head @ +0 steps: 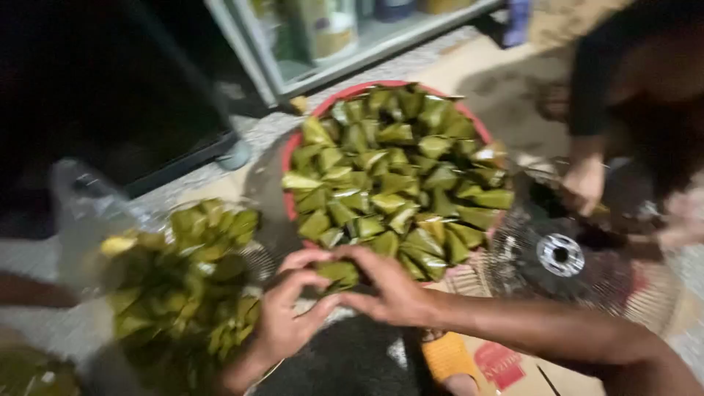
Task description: Multiple people are packing small food items wrapped in green leaves into a large red bowl and other containers on the floor.
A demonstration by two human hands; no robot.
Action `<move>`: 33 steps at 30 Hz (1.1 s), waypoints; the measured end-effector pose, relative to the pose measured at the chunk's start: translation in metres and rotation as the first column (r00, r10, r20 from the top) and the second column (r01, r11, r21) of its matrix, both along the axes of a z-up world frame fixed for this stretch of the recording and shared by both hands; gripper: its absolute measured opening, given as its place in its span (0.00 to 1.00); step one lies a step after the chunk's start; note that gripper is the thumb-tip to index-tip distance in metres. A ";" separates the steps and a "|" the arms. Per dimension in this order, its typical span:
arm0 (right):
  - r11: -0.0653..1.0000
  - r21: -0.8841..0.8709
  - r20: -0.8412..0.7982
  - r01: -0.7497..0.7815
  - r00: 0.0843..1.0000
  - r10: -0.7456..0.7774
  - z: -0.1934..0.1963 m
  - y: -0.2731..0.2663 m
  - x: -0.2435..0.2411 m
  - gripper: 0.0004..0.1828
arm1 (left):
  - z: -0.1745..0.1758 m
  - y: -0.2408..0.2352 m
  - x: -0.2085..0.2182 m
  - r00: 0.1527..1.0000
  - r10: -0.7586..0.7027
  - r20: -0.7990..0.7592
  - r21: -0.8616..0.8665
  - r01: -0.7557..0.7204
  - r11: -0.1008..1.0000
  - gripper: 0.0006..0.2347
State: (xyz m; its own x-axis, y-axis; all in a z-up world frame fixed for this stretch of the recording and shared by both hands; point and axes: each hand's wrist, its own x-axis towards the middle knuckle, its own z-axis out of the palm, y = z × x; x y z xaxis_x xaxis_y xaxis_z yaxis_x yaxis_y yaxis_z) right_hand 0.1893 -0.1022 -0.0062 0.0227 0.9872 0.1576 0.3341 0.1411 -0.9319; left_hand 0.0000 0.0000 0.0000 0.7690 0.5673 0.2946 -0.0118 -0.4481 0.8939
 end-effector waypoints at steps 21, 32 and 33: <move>0.999 0.009 0.146 -0.050 0.988 0.048 -0.024 -0.007 -0.006 0.28 | -0.003 -0.014 -0.008 0.997 0.069 -0.047 -0.258 -0.079 0.963 0.07; 0.994 -0.026 0.232 -0.111 0.966 0.113 -0.024 -0.029 -0.014 0.25 | -0.057 -0.030 -0.038 0.998 -0.005 -0.062 -0.748 -0.043 0.662 0.21; 0.991 0.004 0.258 -0.132 0.958 0.127 -0.024 -0.031 -0.015 0.25 | -0.060 -0.031 -0.041 0.996 -0.057 -0.069 -0.776 -0.018 0.631 0.19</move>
